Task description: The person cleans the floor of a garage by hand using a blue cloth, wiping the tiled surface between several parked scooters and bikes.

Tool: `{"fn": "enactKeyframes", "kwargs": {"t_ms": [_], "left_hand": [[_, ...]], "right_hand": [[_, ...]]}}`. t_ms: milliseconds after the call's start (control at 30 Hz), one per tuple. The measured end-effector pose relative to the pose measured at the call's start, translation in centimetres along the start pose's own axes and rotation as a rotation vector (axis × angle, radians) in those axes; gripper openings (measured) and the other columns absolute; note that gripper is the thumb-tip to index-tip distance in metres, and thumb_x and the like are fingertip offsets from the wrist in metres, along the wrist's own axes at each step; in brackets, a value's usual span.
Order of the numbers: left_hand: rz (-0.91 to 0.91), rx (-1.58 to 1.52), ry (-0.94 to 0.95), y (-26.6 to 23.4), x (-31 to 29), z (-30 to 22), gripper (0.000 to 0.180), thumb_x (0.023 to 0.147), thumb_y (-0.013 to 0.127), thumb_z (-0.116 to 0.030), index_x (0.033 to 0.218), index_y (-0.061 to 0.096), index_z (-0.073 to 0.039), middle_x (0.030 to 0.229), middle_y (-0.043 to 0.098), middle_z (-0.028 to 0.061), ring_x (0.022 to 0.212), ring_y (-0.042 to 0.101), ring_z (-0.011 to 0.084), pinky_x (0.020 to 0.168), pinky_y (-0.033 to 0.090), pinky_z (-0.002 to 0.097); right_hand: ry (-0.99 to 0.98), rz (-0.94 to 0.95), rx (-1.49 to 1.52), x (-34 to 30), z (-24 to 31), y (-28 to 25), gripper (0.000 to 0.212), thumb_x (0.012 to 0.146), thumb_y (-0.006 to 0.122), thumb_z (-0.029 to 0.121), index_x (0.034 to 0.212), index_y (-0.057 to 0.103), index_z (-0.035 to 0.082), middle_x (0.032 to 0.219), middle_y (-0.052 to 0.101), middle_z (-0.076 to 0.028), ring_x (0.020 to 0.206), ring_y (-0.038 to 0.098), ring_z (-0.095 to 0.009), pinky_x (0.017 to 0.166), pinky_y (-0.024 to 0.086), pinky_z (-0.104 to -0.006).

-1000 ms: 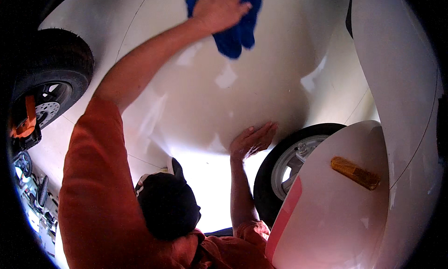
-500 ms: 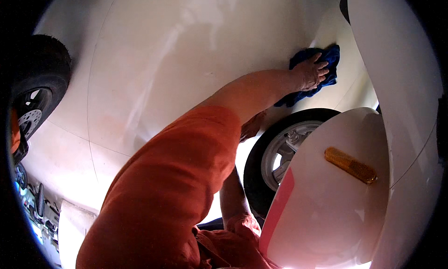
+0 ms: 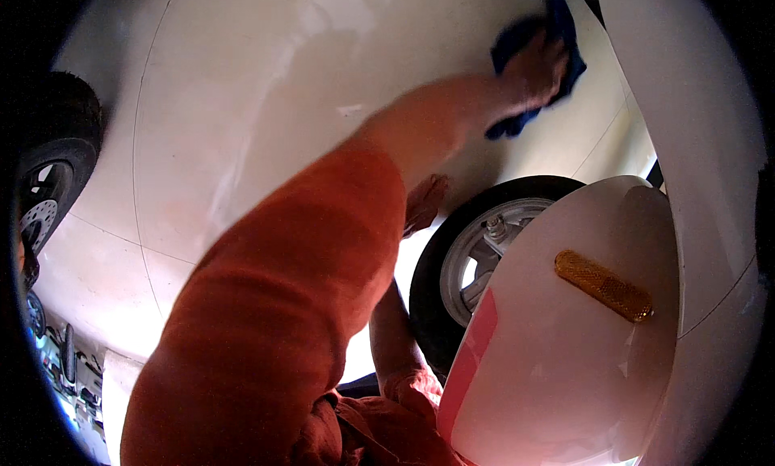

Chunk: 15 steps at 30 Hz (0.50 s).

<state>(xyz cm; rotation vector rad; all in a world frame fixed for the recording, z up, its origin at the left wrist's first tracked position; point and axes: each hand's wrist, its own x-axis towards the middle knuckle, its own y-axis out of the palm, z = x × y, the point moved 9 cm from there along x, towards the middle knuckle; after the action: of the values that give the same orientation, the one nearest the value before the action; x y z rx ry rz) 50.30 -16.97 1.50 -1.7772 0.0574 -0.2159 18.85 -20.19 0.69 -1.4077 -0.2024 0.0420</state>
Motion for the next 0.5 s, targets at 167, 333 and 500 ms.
{"fn": "enactKeyframes", "kwargs": {"t_ms": [167, 333, 500], "left_hand": [[0.021, -0.178, 0.218, 2.6, -3.3, -8.5, 0.049, 0.099, 0.041, -0.038, 0.136, 0.051, -0.007, 0.151, 0.036, 0.0093, 0.143, 0.026, 0.0301, 0.115, 0.013, 0.0603], [-0.065, -0.062, 0.053, 1.1, -0.6, -1.4, 0.058, 0.098, 0.038, -0.041, 0.145, 0.038, -0.007, 0.155, 0.029, 0.0089, 0.144, 0.022, 0.0311, 0.114, 0.012, 0.0582], [-0.072, 0.125, -0.360, -0.5, 1.8, 5.7, 0.060, 0.099, 0.032, -0.042, 0.150, 0.030, -0.009, 0.158, 0.024, 0.0080, 0.144, 0.020, 0.0325, 0.113, 0.014, 0.0593]], "right_hand": [[-0.013, 0.013, 0.006, -0.2, 0.2, 0.0, 0.058, 0.102, 0.030, 0.036, 0.146, 0.029, -0.003, 0.151, 0.029, -0.026, 0.138, 0.029, -0.042, 0.110, 0.021, -0.0552], [0.000, 0.011, -0.005, -0.2, -0.4, -0.5, 0.059, 0.102, 0.030, 0.036, 0.146, 0.029, -0.003, 0.151, 0.029, -0.026, 0.138, 0.029, -0.042, 0.110, 0.021, -0.0552], [-0.015, 0.022, 0.011, -0.4, 0.3, 0.0, 0.059, 0.102, 0.030, 0.037, 0.146, 0.028, -0.003, 0.151, 0.029, -0.026, 0.139, 0.029, -0.042, 0.110, 0.021, -0.0553]]}}
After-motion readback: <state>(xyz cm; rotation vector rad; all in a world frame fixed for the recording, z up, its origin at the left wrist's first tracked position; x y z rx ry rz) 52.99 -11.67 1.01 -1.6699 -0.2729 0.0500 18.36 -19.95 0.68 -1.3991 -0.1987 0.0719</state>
